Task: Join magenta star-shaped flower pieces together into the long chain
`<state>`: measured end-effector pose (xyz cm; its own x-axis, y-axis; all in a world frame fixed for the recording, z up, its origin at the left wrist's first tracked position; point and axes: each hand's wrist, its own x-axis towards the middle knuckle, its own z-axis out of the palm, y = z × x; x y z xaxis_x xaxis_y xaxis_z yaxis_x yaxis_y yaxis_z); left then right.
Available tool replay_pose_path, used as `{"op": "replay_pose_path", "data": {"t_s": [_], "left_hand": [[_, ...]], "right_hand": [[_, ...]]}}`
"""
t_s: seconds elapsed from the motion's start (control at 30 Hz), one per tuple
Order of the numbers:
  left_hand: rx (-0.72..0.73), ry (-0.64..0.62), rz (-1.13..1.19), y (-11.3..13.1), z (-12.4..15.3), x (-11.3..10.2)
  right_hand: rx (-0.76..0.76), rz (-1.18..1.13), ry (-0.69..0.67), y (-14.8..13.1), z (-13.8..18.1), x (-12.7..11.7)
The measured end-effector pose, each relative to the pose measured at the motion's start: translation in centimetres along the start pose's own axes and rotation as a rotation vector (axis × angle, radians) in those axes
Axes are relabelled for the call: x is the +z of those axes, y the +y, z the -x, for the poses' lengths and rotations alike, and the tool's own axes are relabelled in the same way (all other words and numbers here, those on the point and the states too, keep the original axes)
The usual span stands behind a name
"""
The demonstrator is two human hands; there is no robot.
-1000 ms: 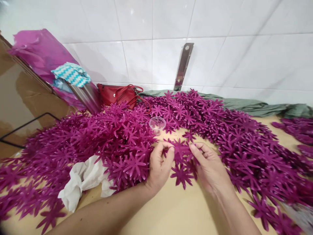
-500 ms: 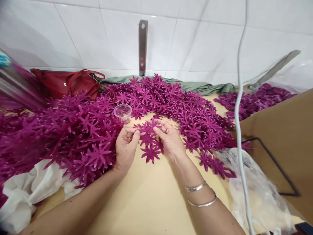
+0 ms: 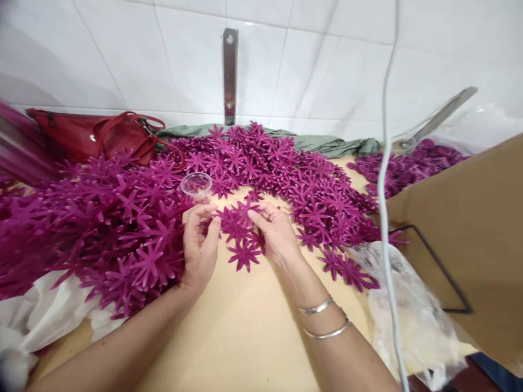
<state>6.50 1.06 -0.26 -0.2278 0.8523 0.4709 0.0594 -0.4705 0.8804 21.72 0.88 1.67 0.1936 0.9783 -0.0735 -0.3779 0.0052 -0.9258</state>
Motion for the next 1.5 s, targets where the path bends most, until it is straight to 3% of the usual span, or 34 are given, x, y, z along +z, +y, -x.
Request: {"op": "replay_pose_path", "data": {"t_s": [0.17,0.5,0.67,0.93,1.17,1.33,1.5], "left_hand": [[0.109,-0.143,-0.026,0.5,0.0,0.1],[-0.058,-0.233,0.093,1.2,0.2,0.2],[-0.099,-0.276,0.136,0.7,0.3,0.3],[-0.034,-0.17,-0.012,0.8,0.2,0.2],[-0.198,-0.07,0.254,0.6,-0.2,0.9],[-0.255,-0.079,0.343,0.5,-0.2,1.0],[-0.263,0.007,0.3,0.5,-0.2,0.8]], "right_hand": [[-0.018,0.045,-0.038,-0.3,0.4,0.5],[-0.004,0.149,-0.145,-0.2,1.1,1.0],[-0.004,0.128,-0.117,0.3,0.9,0.6],[0.018,0.064,-0.123,-0.6,0.9,0.6],[-0.053,-0.116,0.042,-1.3,0.0,-0.6],[0.028,-0.227,0.0,-1.2,0.0,-0.2],[0.083,-0.231,-0.069,-1.6,0.4,0.3]]}}
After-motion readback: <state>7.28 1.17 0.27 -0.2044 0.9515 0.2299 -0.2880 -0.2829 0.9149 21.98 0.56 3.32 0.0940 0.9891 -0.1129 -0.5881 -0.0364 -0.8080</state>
